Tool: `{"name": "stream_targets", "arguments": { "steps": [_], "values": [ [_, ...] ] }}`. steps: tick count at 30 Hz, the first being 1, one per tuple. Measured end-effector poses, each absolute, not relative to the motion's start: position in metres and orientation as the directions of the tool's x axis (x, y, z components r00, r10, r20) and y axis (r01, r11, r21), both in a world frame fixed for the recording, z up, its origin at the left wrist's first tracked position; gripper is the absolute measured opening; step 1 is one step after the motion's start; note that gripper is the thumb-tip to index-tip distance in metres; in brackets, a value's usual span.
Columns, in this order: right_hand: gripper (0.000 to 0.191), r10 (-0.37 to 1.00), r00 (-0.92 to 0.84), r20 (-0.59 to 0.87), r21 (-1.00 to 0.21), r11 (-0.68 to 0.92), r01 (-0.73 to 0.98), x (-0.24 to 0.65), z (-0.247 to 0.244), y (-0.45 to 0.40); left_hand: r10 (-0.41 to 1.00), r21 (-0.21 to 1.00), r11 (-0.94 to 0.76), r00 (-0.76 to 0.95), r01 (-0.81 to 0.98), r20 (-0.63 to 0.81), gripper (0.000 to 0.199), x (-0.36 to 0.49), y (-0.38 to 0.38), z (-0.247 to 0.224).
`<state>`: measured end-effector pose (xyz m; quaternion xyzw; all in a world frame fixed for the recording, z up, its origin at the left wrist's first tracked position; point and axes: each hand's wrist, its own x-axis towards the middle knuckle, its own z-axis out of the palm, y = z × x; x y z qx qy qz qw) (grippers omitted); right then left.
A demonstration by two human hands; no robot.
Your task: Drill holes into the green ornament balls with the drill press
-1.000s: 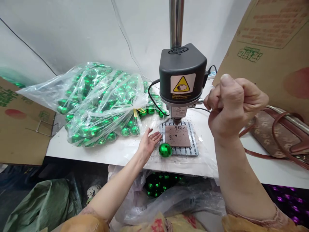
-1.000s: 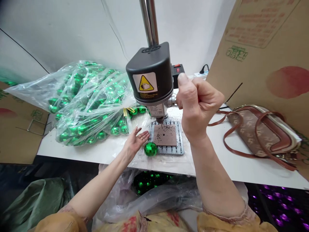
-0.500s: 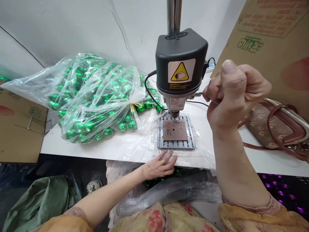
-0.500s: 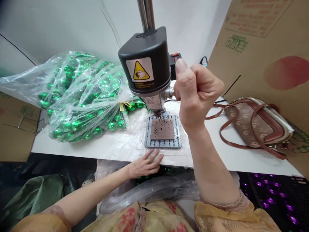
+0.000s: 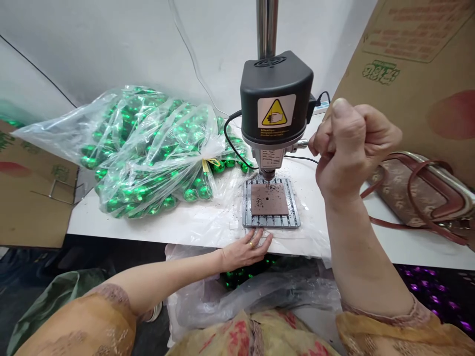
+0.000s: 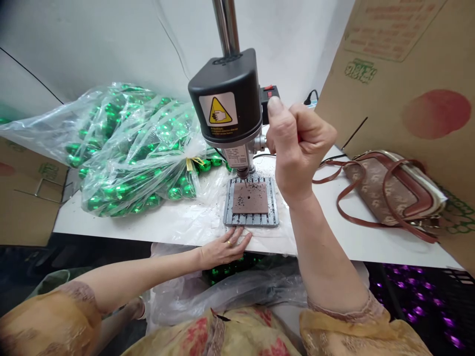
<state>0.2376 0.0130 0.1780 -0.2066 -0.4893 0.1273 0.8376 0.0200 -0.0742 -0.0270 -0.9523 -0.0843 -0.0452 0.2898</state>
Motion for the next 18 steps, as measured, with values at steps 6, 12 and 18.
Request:
{"name": "stream_targets", "arguments": {
  "steps": [6, 12, 18],
  "values": [
    [0.049, 0.445, 0.483, 0.754, -0.513, 0.858, 0.012, 0.239, 0.177, 0.013, 0.120, -0.615, -0.781, 0.992, 0.112, 0.029, 0.041, 0.020, -0.068, -0.017],
    [0.050, 0.465, 0.487, 0.739, -0.537, 0.843, 0.010, 0.238, 0.176, 0.012, -0.167, -0.486, -0.863, 0.986, -0.140, 0.014, 0.040, 0.014, -0.058, 0.003],
    [0.049, 0.462, 0.498, 0.734, -0.543, 0.839, 0.021, 0.236, 0.175, 0.012, -0.187, -0.436, -0.889, 0.981, -0.142, 0.062, 0.030, 0.006, -0.057, -0.003]
  ]
}}
